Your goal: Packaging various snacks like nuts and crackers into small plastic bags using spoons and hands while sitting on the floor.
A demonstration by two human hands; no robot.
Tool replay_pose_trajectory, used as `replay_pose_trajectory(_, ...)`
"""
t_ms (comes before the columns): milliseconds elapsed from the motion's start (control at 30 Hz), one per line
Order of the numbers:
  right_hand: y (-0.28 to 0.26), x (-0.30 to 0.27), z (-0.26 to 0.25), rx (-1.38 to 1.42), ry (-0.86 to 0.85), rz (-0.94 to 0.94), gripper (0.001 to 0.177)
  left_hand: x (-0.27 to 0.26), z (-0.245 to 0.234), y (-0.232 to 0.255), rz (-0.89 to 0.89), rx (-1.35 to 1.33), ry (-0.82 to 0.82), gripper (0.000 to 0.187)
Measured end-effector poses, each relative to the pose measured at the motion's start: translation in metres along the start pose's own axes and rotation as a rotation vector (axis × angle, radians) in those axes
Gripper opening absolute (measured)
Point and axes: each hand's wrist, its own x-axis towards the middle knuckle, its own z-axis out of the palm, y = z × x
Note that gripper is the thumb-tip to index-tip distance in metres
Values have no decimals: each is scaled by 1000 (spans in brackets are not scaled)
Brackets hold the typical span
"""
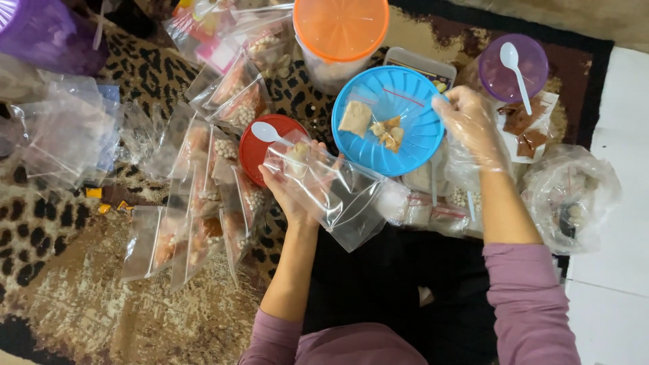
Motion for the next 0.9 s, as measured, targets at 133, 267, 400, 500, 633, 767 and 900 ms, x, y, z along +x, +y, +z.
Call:
replay_pose_trajectory(133,-32,-23,-26,255,-186,62,53,-4,5,0,13,24,11,100)
replay_pose_trajectory(267,-63,-36,-33,216,-301,65,66,-3,0,1,12,22,-19,104)
replay_pose_trajectory(400,-70,-55,-16,507,-166,-131,54,-10,13,4,2,11,-17,104)
replay_pose_trajectory(500,-47,-47,2,544,-91,-114,45,-12,13,4,8,28,-17,106)
replay_pose_trajectory(633,-48,-43,3,466,-88,-10,39,-10,10,4,8,-1,-13,102)
replay_pose_trajectory(767,-26,-27,7,321,-120,141,32,-2,0,1,17,-53,-12,94)
replay_pose_trajectory(900,-22,-20,9,241,-191,209,30,2,-4,0,8,-91,-9,89)
